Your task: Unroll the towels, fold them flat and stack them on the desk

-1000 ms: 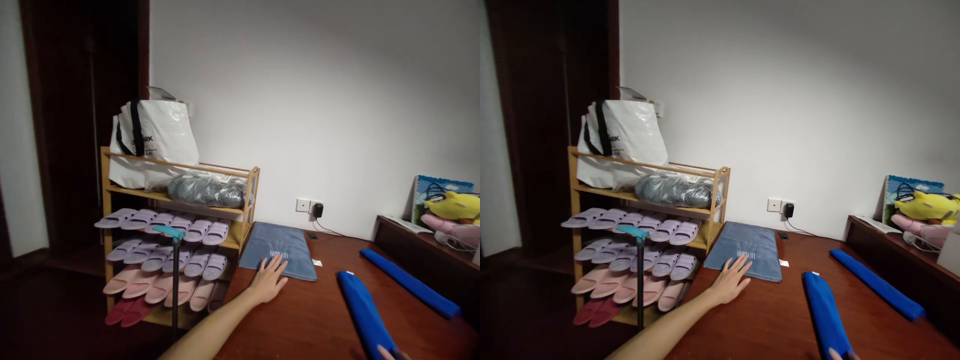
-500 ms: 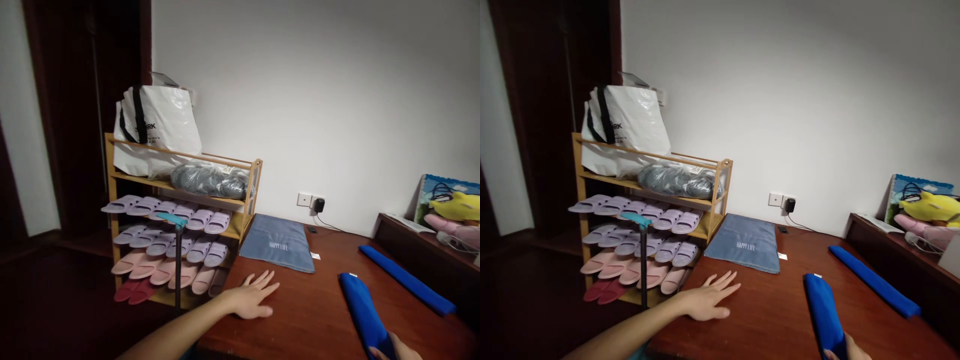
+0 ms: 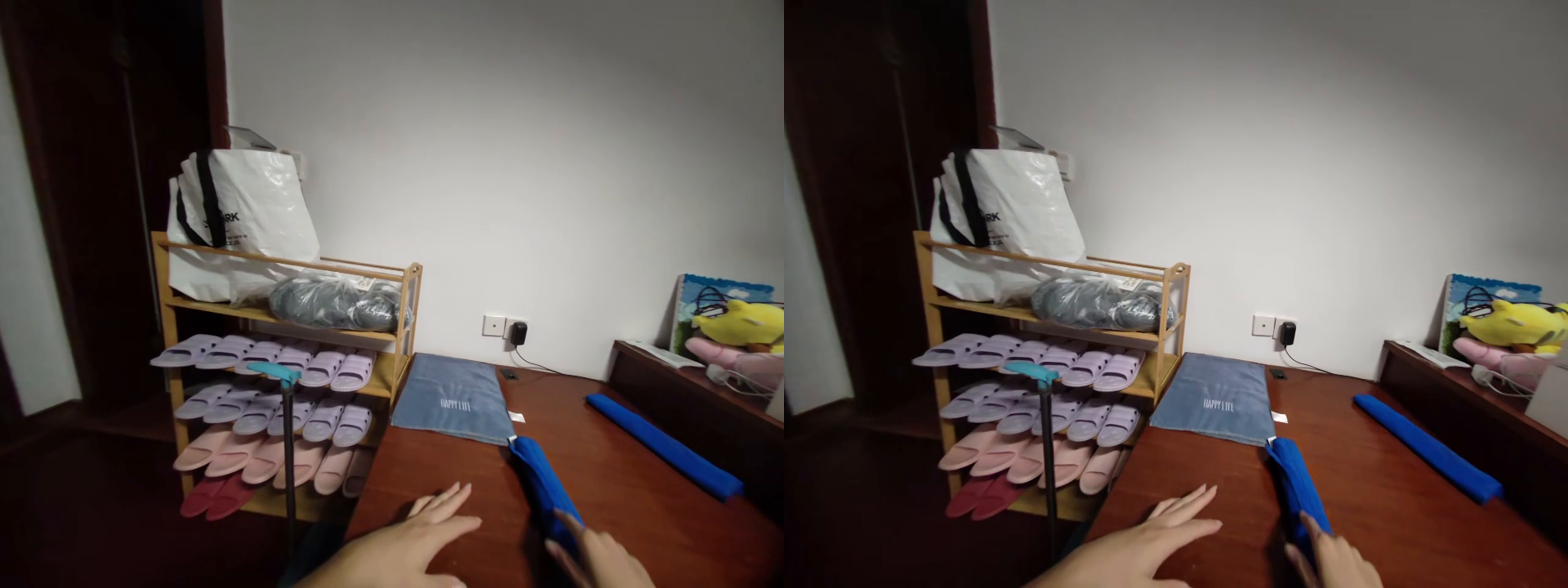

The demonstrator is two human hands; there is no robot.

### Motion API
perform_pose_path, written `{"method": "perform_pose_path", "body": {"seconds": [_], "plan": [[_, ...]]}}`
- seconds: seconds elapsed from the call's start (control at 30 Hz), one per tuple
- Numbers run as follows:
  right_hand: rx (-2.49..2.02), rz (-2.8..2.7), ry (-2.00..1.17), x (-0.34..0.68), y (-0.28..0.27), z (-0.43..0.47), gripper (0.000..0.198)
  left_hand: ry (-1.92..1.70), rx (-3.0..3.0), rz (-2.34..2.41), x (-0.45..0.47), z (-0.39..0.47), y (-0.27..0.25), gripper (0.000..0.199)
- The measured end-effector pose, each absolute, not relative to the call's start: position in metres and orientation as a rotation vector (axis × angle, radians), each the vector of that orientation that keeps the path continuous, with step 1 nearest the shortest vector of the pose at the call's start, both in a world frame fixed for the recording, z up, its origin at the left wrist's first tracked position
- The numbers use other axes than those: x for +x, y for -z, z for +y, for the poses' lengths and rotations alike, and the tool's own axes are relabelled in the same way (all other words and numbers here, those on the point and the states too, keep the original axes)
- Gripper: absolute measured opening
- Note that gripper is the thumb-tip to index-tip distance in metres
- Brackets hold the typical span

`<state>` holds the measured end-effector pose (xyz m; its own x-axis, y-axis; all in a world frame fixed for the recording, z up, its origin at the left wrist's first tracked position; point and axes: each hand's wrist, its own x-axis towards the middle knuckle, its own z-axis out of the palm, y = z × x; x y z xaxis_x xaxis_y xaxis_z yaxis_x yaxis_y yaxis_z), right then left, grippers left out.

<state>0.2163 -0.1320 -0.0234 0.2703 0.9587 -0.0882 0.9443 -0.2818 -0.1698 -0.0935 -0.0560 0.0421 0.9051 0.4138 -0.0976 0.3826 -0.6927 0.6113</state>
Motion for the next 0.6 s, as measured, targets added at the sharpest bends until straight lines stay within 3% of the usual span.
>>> {"method": "perform_pose_path", "body": {"seconds": [0.13,0.3,0.47,0.6], "plan": [[-2.482,-1.667,0.017,0.218,0.013,-0.118,0.074,-0.126,2.375,0.566,-0.092,-0.063,-0.050,0.064],[-2.503,-1.747,-0.141,0.195,0.024,-0.108,0.070,-0.224,2.314,0.654,-0.101,-0.061,-0.041,0.058],[-2.434,-1.781,-0.219,0.145,0.017,-0.117,0.065,-0.368,2.106,0.680,-0.084,-0.041,-0.015,0.038],[-2.326,-1.885,-0.300,0.111,0.004,-0.120,0.072,-0.512,2.216,0.787,-0.059,-0.035,-0.004,0.047]]}}
